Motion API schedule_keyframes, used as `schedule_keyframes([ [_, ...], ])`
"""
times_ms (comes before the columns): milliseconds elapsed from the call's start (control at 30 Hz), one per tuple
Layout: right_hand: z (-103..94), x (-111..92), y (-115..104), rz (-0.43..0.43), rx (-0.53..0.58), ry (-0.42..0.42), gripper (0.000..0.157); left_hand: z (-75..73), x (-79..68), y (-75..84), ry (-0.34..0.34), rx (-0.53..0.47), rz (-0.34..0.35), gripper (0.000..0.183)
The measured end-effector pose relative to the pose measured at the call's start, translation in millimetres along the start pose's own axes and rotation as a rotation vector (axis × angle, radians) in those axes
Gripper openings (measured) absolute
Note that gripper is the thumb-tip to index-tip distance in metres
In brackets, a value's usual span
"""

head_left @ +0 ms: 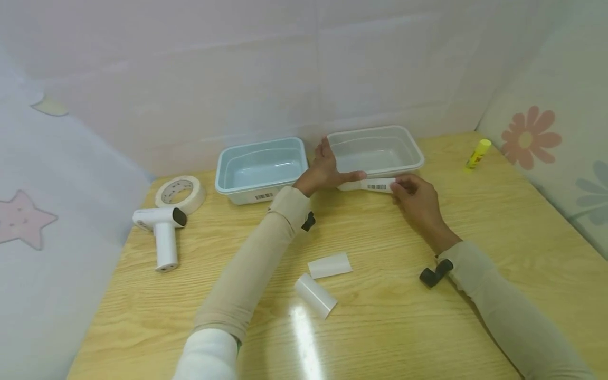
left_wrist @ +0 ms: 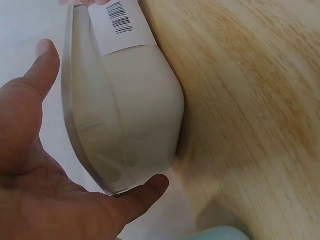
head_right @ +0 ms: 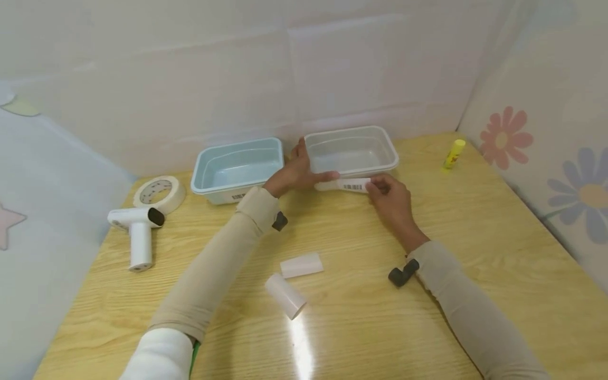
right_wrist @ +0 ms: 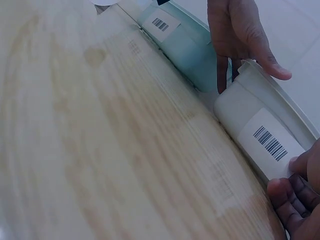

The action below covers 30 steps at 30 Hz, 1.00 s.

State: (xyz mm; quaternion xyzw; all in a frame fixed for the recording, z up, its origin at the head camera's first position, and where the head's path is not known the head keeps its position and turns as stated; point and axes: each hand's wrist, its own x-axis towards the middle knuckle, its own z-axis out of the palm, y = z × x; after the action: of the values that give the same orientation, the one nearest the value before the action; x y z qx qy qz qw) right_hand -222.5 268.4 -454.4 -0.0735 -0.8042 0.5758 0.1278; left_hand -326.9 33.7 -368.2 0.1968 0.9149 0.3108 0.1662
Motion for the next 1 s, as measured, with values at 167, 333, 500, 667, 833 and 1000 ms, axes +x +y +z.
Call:
schedule_keyframes([
  [167, 1.8, 1.0, -0.8, -0.021, 0.028, -0.002, 0.029, 2.0, 4.8, -8.0, -0.03, -0.021, 0.009, 0.145],
  [333, 1.7, 1.1, -2.3, -0.023, 0.006, 0.0, 0.031, 2.7, 7.4, -9.9, -0.065, -0.037, -0.004, 0.145],
  [500, 4.2, 2.9, -1.0, -0.025, -0.011, 0.043, 0.029, 3.0, 8.0, -7.1, -0.088, -0.035, -0.03, 0.144],
  [667, 8.7, 3.9, 0.1, -0.029, -0.013, 0.085, 0.033, 3.7, 7.2, -7.1, -0.097, -0.046, -0.026, 0.143],
  [833, 10.7, 4.5, 1.0, -0.013, 0.0, 0.106, 0.039, 2.7, 4.9, -6.7, -0.102, -0.067, -0.021, 0.141],
  [1000, 12.5, 5.0, -0.4, -0.01, 0.02, 0.128, 0.04, 2.1, 5.5, -6.4, -0.094, -0.056, -0.012, 0.141],
])
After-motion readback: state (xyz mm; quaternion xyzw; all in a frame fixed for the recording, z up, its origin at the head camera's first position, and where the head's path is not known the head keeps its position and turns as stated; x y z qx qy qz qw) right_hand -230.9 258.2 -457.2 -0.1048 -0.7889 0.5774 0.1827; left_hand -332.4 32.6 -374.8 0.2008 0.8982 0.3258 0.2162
